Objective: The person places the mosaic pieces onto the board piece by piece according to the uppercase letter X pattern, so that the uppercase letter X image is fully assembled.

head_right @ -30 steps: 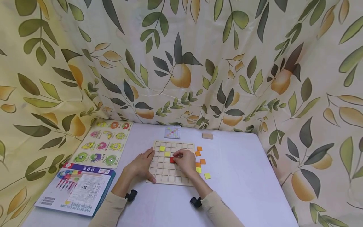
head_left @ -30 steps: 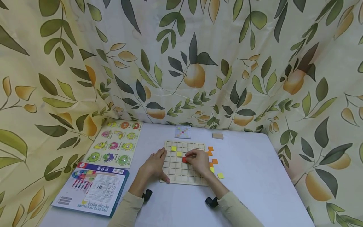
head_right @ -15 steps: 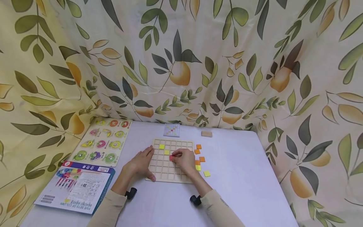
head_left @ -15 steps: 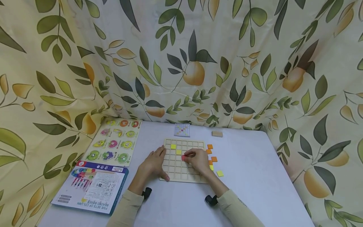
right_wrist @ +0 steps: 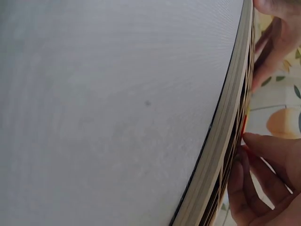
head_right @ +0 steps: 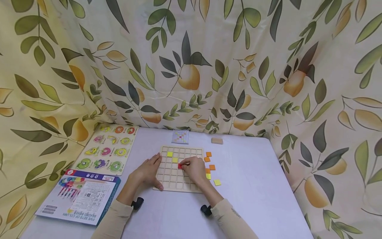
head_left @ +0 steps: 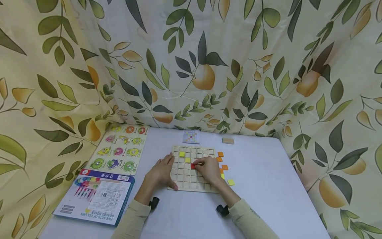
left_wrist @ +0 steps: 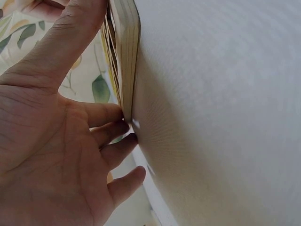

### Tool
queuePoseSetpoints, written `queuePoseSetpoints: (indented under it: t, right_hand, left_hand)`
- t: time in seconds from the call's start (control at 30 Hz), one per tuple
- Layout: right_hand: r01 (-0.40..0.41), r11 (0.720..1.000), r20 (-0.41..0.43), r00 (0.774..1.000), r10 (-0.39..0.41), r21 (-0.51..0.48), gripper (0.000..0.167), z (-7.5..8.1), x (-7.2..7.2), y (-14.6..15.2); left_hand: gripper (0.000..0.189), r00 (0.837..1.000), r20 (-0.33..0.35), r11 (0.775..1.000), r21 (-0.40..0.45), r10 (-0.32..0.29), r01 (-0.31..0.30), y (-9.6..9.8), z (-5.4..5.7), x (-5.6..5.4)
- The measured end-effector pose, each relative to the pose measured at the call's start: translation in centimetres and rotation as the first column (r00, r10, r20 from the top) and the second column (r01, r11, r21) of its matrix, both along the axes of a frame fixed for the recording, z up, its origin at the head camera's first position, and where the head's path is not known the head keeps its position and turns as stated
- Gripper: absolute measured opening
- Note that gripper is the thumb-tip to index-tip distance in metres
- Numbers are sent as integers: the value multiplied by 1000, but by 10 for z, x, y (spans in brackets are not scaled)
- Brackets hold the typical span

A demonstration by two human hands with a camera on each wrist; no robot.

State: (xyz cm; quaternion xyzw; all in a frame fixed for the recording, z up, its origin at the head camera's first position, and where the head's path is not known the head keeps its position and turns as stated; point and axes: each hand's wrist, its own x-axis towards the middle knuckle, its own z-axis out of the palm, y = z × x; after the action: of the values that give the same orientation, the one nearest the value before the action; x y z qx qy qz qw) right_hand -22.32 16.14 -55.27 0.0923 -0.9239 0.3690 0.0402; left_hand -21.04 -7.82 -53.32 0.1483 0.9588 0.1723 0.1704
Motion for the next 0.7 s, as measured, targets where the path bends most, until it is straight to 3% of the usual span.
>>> queuePoseSetpoints:
  t: [0.17,0.37,0.53,0.7]
  right_hand:
    - [15,999,23,1000,-14,-40,11,3,2,4]
    - [44,997,-66,997,-49,-65,9,9,4,14]
    - [93,989,-118,987,-107,-117,10,23,7,31]
    - [148,980,-105,981,-163,-134,11,36,10,51]
  left_hand:
    - [145,1000,1,1000,2,0,0,1,0,1]
    - [145,1000,2,1000,5,-1,1,1,-2,0]
    - [146,1000,2,1000,5,-8,8,2,-2,1]
    - [145,1000,9,1000,13,-2,2,1,0,1]
